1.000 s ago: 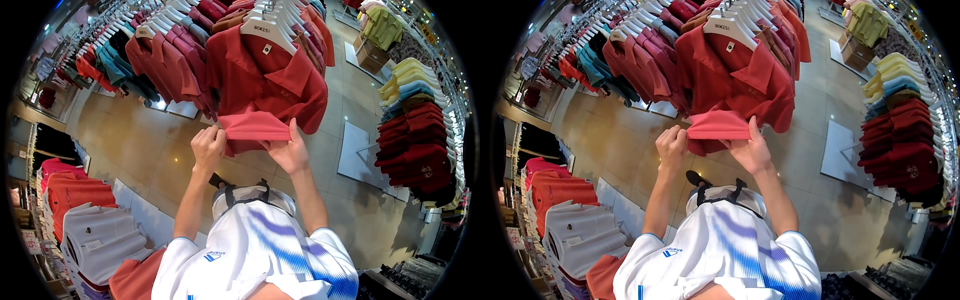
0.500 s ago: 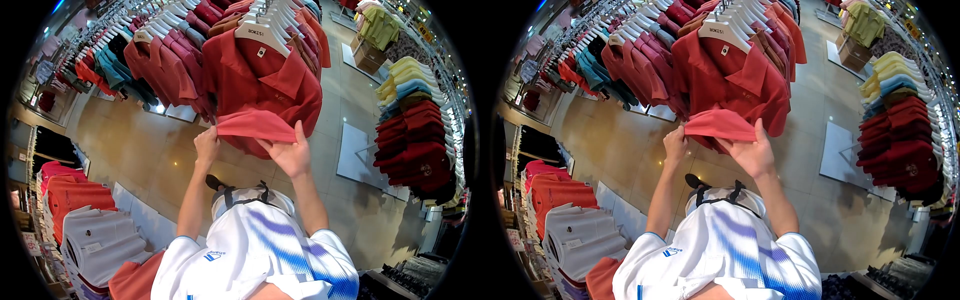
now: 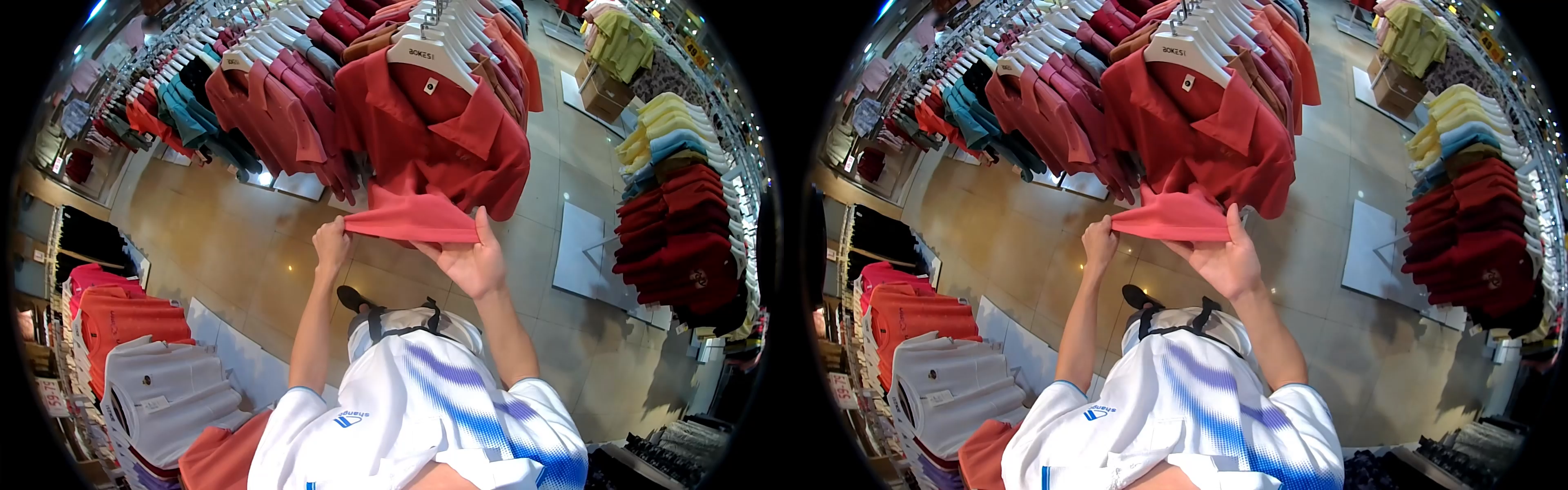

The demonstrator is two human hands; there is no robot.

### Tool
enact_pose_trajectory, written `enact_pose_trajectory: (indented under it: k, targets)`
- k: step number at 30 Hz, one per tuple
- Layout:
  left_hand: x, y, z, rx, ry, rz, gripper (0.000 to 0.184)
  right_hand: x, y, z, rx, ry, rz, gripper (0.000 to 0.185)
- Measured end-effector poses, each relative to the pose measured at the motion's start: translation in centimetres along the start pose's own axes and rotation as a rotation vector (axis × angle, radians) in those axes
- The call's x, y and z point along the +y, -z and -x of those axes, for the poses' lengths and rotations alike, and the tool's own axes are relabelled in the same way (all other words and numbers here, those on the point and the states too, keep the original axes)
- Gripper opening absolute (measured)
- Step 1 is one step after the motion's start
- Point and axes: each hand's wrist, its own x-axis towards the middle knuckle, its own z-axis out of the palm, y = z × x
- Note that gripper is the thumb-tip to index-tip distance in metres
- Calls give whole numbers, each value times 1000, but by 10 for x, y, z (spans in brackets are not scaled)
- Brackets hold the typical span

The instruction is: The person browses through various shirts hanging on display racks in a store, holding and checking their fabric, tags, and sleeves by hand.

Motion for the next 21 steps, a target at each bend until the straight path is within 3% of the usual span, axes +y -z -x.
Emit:
enact_pose_trajectory:
  k: [5, 9, 12, 15, 17, 18, 19, 21]
  targets:
    - [-22, -16, 4, -3, 149, 5, 10, -5, 5, 3, 18, 42, -13, 64]
    - [-26, -27, 11, -26, 142, 31, 10, -6, 13, 0, 64, 50, -15, 62]
    - [-15, -19, 20, -162, 202, 35, 12, -6, 36, -8, 59, 53, 88, 57]
    - [-22, -33, 23, -299, 59, 63, 20, -2, 83, -19, 180, -39, 203, 52]
    - [-25, -35, 19, -668, -128, 118, 26, 3, 95, -24, 169, -79, 239, 48]
    - [-12, -22, 13, -697, -117, 142, 27, 5, 104, -27, 263, -113, 267, 47]
    - [3, -11, 5, -697, -118, 147, 27, 8, 116, -31, 360, -146, 294, 46]
    - [31, 9, -18, -445, -79, 526, 23, 15, 148, -45, 352, -167, 226, 44]
